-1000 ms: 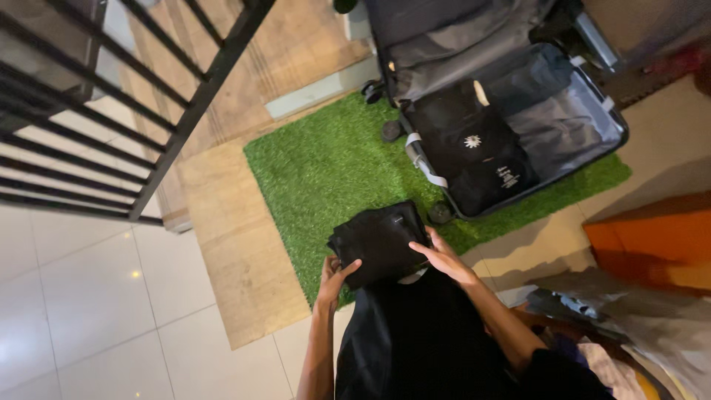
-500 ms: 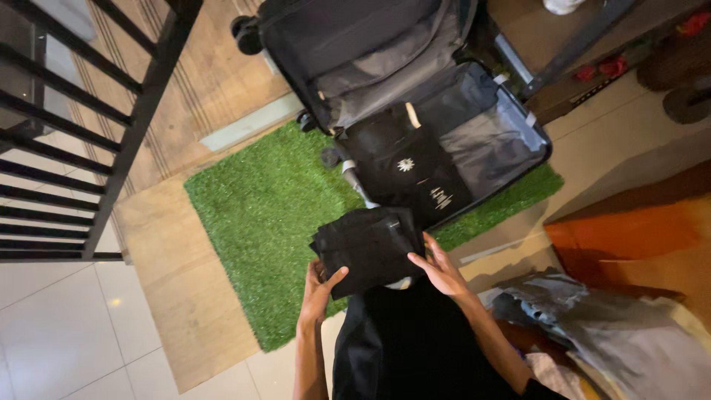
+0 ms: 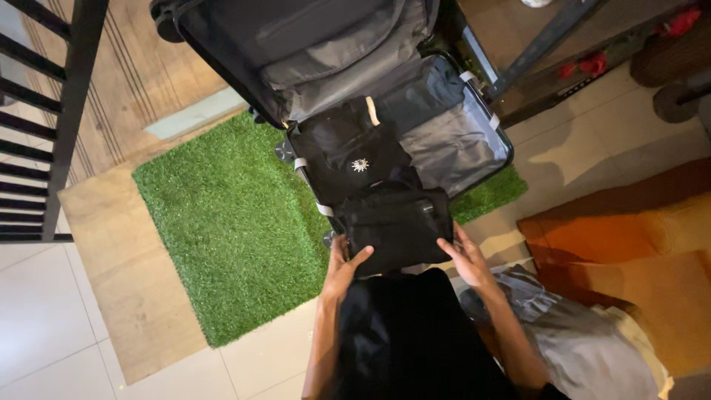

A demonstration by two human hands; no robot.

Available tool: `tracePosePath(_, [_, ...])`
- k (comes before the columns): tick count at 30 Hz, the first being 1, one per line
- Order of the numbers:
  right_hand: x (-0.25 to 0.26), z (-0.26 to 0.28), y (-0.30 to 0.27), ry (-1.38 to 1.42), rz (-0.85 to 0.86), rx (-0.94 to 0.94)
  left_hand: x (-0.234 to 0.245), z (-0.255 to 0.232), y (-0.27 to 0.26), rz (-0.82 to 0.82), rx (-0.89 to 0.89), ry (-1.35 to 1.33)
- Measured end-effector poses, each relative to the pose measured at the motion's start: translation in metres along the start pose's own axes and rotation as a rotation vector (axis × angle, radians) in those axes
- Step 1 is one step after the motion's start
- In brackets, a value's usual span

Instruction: The person folds black pants on a green mat and places them into an open suitcase.

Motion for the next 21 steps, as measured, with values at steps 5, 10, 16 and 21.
tracePosePath(5, [0.011, 0.021, 0.003, -0.006, -0.016, -0.025, -0.015, 0.016, -0.005, 0.060, 0.055, -0.074])
tracePosePath(10, [-0.015, 0.020, 0.007, -0.015, -0.034, -0.047, 0.003, 0.006, -0.019, 0.098, 0.080, -0.109])
tracePosePath(16, [-0.058, 0.020, 0.006, -0.061, -0.029, -0.039, 0.047, -0.014, -0.001, 0.065, 0.032, -0.111])
tracePosePath(21, [-0.083, 0.035, 0.005, -0.068, 0.072, 0.002, 0.070, -0.020, -0.002, -0.017, -0.008, -0.043])
Point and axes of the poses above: each hand's wrist, its own y-axis towards the middle knuckle, its own x-axis out of the back of the hand, z = x × y, the point moved 6 cm from there along y, towards the middle knuckle, and after that the axes turned 9 degrees about x, right-handed, at the moved point
